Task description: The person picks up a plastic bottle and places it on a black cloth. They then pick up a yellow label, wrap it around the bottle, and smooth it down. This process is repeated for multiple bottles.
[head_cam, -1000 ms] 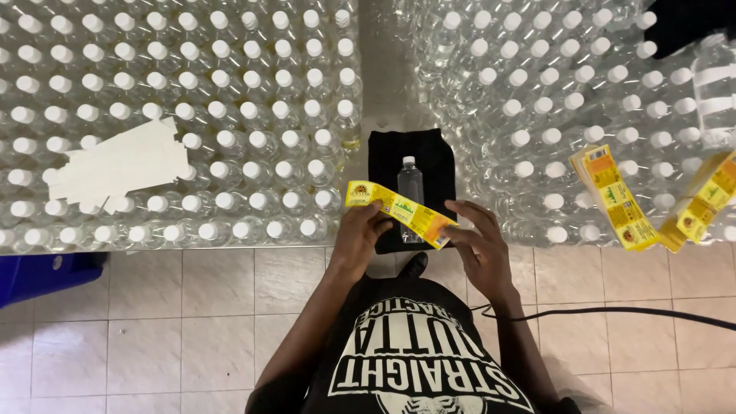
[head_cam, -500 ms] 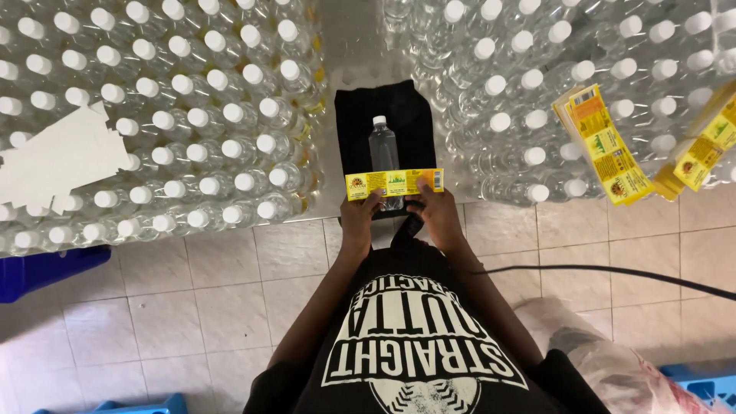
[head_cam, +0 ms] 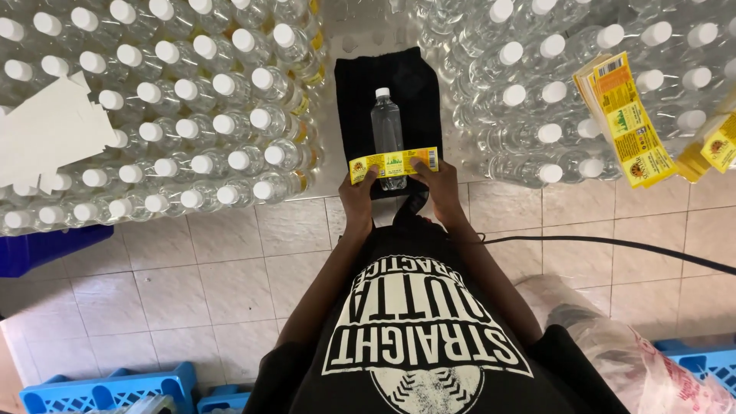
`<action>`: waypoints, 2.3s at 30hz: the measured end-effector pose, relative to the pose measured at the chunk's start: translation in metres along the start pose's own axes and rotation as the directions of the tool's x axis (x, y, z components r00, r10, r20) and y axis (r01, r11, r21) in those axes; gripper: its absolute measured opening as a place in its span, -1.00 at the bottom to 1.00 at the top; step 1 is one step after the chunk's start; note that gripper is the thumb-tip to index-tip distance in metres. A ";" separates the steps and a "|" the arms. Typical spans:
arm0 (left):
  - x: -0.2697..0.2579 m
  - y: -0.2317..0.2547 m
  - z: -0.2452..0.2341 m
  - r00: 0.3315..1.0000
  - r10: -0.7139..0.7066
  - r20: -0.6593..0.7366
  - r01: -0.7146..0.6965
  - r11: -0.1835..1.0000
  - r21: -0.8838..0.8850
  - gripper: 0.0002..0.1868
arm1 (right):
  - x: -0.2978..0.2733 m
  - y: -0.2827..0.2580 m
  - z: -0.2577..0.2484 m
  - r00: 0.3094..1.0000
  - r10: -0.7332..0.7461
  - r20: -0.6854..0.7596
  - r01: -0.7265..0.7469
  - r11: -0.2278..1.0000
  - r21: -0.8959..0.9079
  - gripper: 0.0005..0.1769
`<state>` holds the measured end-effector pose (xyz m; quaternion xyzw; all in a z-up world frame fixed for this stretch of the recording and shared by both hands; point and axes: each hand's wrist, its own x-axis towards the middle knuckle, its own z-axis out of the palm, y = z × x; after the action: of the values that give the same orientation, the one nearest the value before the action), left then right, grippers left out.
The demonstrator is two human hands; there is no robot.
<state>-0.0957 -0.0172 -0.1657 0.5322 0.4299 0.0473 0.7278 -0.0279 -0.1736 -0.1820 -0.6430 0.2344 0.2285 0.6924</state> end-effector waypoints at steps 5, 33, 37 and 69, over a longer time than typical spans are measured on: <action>0.011 -0.013 -0.002 0.999 0.033 0.006 -0.032 0.999 -0.022 -0.54 | 0.006 0.001 0.002 0.999 -0.007 0.031 0.006 1.000 0.028 -0.45; 0.024 -0.035 -0.001 1.000 0.007 0.007 -0.007 0.996 0.088 -0.61 | 0.003 0.005 0.014 0.990 -0.130 -0.057 0.118 0.976 -0.182 -0.60; 0.027 -0.030 0.002 1.000 -0.022 0.020 0.021 0.998 0.062 -0.63 | -0.010 0.002 0.015 0.990 -0.142 -0.006 0.139 0.978 -0.158 -0.58; -0.074 0.172 0.093 0.900 0.383 0.207 -0.265 0.860 -0.435 -0.45 | -0.092 -0.124 0.018 0.070 -0.933 0.352 0.742 -0.187 -0.644 -0.27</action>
<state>-0.0126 -0.0504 0.0226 0.4400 0.2047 0.1788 0.8559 -0.0229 -0.1658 -0.0264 -0.8509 -0.2841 -0.3132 0.3117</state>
